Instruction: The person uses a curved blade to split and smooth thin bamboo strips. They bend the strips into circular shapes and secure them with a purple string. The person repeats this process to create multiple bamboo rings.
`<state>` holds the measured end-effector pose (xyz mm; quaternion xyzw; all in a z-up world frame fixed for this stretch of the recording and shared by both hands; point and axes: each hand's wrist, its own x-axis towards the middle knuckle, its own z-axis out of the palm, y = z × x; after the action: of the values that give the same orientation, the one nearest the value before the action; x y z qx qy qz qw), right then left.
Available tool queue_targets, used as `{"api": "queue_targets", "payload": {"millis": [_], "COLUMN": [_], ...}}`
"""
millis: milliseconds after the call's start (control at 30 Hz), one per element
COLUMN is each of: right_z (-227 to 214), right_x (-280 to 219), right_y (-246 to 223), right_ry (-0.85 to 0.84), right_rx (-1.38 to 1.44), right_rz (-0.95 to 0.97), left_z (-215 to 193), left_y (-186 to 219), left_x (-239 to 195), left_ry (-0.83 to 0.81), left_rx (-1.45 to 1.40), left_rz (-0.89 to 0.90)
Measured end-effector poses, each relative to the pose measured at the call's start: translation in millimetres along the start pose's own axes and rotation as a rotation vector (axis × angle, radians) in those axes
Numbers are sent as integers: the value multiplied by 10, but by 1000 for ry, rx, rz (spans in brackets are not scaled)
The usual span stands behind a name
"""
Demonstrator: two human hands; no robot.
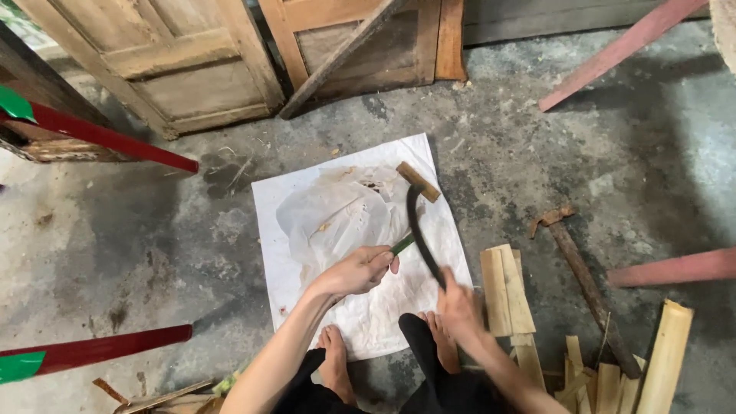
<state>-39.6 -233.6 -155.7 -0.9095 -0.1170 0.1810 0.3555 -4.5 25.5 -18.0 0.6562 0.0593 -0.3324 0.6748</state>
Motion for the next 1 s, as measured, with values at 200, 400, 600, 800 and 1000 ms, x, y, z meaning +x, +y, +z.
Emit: {"api": "queue_targets", "payload": {"millis": [200,400,600,800,1000], "right_z": [-150,-337,-2,13,18], "right_x": [-20,147,-33,29,-11], "right_y": [-355,-164,-221,-204,-335], "right_ry": [-122,73,53,98,59], "right_rx": [35,-111,43,-48,-3], "right_rz": [204,195,13,20,25], "left_z": [-53,34,205,241,230], "left_y": [50,146,198,31,41], "left_x": [62,-66,-20,50,14], "left_ry": [-32,42,317,376,355], "left_rx": [-36,231,564,651,511], "left_rz": [26,54,41,111,94]}}
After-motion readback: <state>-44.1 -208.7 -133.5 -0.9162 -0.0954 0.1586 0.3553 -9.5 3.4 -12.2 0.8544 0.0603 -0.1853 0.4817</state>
